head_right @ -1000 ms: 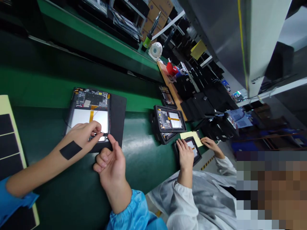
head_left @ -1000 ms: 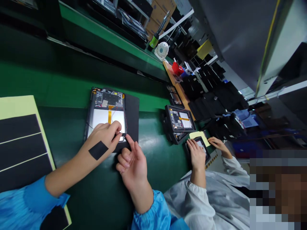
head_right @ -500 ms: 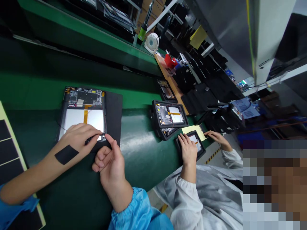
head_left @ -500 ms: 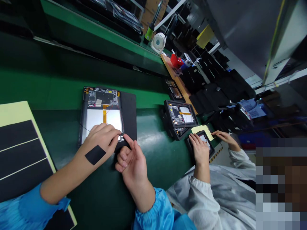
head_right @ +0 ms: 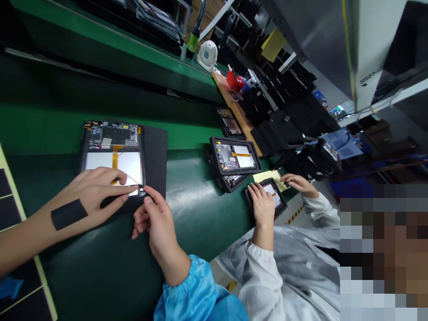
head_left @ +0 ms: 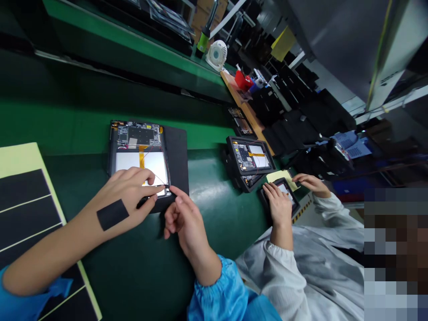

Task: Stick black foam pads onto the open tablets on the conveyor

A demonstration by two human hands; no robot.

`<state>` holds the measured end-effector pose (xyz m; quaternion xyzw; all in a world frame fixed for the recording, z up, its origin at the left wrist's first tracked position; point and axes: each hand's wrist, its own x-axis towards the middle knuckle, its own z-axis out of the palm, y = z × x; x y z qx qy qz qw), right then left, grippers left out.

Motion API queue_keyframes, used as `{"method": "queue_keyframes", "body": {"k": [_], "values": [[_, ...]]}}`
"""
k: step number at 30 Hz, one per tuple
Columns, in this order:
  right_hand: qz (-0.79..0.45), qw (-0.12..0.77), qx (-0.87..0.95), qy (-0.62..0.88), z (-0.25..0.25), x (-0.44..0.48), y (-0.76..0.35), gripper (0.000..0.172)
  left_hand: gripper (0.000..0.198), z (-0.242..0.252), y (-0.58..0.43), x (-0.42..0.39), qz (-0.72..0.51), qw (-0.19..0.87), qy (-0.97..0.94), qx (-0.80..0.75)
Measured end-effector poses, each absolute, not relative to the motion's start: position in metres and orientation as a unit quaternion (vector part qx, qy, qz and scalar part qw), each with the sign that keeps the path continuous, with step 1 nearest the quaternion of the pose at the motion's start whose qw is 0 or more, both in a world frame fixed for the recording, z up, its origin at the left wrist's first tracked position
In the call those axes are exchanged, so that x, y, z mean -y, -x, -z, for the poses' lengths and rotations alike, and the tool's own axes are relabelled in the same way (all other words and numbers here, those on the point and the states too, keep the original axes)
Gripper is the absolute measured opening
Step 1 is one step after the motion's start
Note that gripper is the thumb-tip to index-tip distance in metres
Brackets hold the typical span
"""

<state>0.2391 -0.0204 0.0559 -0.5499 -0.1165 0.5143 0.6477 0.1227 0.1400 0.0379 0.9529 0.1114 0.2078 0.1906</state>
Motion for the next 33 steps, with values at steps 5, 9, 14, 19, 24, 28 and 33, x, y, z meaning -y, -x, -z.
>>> {"method": "queue_keyframes", "body": {"k": [5, 9, 14, 19, 24, 28, 33], "values": [[-0.386, 0.459, 0.335, 0.727, -0.063, 0.027, -0.249, 0.061, 0.043, -0.033, -0.121, -0.156, -0.203, 0.221, -0.951, -0.074], [-0.281, 0.342, 0.447, 0.777, -0.067, 0.028, -0.249, 0.062, 0.042, -0.027, -0.125, -0.171, -0.211, 0.235, -0.948, -0.03], [-0.261, 0.343, 0.446, 0.784, -0.064, 0.027, -0.248, 0.066, 0.041, -0.031, -0.13, -0.185, -0.216, 0.235, -0.947, 0.026], [-0.23, 0.332, 0.47, 0.785, -0.064, 0.03, -0.249, 0.065, 0.044, -0.049, -0.131, -0.189, -0.155, 0.224, -0.961, 0.045], [-0.179, 0.134, 0.546, 0.807, -0.074, 0.025, -0.251, 0.06, 0.039, -0.051, -0.132, -0.193, -0.178, 0.245, -0.951, 0.065], [-0.179, 0.056, 0.562, 0.806, -0.081, 0.019, -0.25, 0.061, 0.038, -0.04, -0.141, -0.195, -0.201, 0.269, -0.94, 0.052], [-0.18, 0.042, 0.569, 0.801, -0.08, 0.018, -0.249, 0.062, 0.041, -0.033, -0.163, -0.198, -0.193, 0.289, -0.935, 0.064]]}}
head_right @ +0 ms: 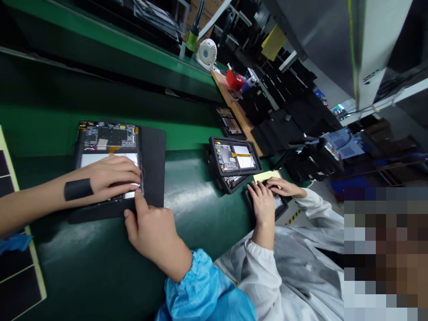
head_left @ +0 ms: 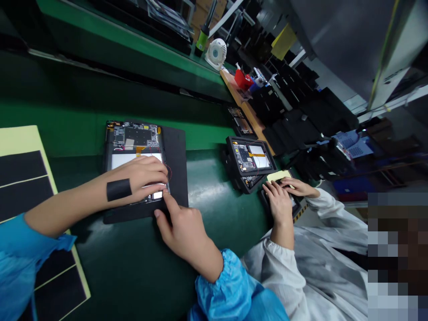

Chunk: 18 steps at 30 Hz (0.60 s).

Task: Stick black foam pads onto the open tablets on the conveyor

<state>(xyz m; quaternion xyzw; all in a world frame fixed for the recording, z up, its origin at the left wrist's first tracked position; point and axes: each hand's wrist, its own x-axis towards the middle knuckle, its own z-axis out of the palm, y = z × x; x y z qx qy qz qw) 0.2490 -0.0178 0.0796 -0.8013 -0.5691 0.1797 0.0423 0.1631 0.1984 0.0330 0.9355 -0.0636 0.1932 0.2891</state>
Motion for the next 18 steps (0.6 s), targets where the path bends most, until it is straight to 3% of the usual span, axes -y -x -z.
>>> {"method": "queue_keyframes", "body": {"k": [11, 18], "values": [[-0.165, 0.042, 0.575, 0.8, -0.08, 0.014, -0.26, 0.055, 0.026, -0.036, -0.191, -0.211, -0.112, 0.282, -0.952, 0.041], [-0.16, 0.019, 0.581, 0.798, -0.081, 0.009, -0.263, 0.062, 0.025, -0.03, -0.199, -0.206, -0.151, 0.281, -0.948, -0.004]]}}
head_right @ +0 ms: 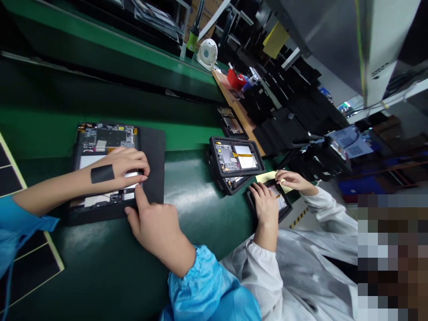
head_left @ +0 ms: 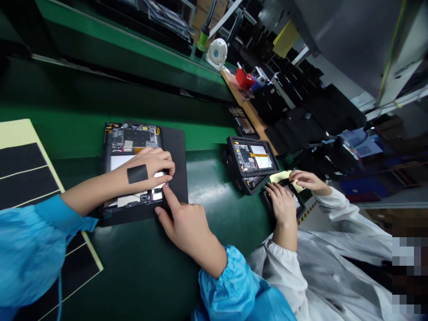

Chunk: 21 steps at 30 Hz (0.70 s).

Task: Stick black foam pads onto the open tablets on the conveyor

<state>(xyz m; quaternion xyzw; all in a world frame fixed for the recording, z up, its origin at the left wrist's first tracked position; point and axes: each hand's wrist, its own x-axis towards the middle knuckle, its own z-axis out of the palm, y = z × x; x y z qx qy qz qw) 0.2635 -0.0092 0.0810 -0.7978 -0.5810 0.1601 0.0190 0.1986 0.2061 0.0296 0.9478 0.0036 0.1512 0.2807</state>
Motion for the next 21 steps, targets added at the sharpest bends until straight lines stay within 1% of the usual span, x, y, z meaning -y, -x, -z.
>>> {"method": "queue_keyframes", "body": {"k": [5, 8, 12, 15, 18, 21], "values": [[-0.164, 0.031, 0.58, 0.797, -0.08, 0.009, -0.263, 0.057, 0.035, -0.024, -0.199, -0.204, -0.177, 0.29, -0.94, -0.009], [-0.145, 0.043, 0.59, 0.793, -0.079, 0.011, -0.263, 0.055, 0.04, -0.023, -0.197, -0.205, -0.18, 0.299, -0.937, -0.004], [-0.125, 0.017, 0.598, 0.791, -0.082, 0.01, -0.267, 0.051, 0.046, -0.021, -0.197, -0.212, -0.196, 0.281, -0.939, -0.016], [-0.119, -0.005, 0.607, 0.786, -0.085, 0.009, -0.269, 0.047, 0.044, -0.026, -0.191, -0.215, -0.208, 0.268, -0.941, -0.018], [-0.113, -0.001, 0.617, 0.779, -0.085, 0.009, -0.272, 0.045, 0.038, -0.036, -0.172, -0.208, -0.23, 0.252, -0.94, 0.011], [-0.121, 0.01, 0.616, 0.778, -0.085, 0.01, -0.274, 0.044, 0.041, -0.043, -0.145, -0.196, -0.223, 0.249, -0.941, 0.054]]}}
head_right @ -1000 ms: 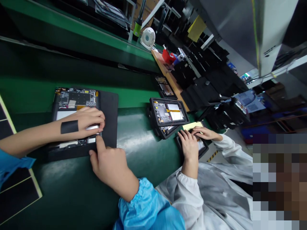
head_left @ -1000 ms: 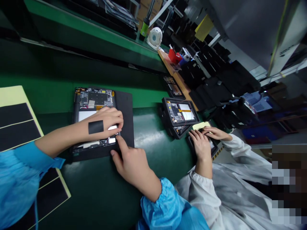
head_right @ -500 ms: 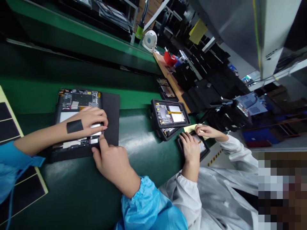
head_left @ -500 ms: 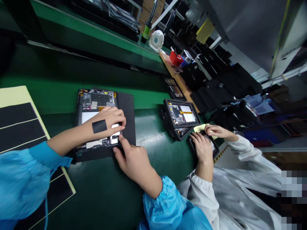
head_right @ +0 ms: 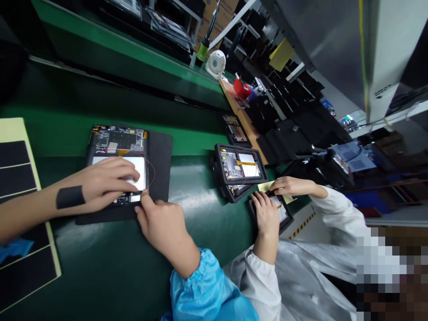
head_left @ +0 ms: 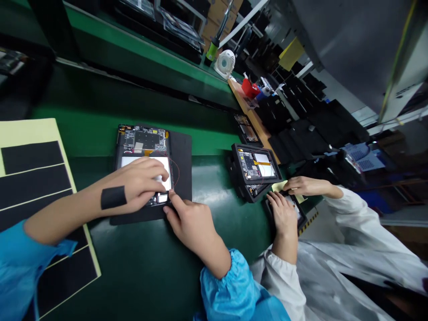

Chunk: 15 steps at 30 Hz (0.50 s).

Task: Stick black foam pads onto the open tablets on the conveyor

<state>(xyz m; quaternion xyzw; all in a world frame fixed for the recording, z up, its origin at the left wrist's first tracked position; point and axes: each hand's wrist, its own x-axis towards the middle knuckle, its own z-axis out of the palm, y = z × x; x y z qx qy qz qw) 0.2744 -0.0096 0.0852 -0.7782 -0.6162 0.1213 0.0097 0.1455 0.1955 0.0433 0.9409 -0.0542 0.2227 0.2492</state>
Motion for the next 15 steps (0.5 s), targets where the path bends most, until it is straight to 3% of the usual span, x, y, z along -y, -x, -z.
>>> {"method": "queue_keyframes", "body": {"k": [8, 15], "values": [[-0.149, 0.036, 0.604, 0.782, -0.089, 0.012, -0.28, 0.051, 0.052, -0.04, -0.119, -0.194, -0.156, 0.242, -0.958, -0.002], [-0.17, 0.061, 0.611, 0.771, -0.087, 0.013, -0.281, 0.054, 0.047, -0.035, -0.115, -0.196, -0.156, 0.255, -0.954, -0.015]]}}
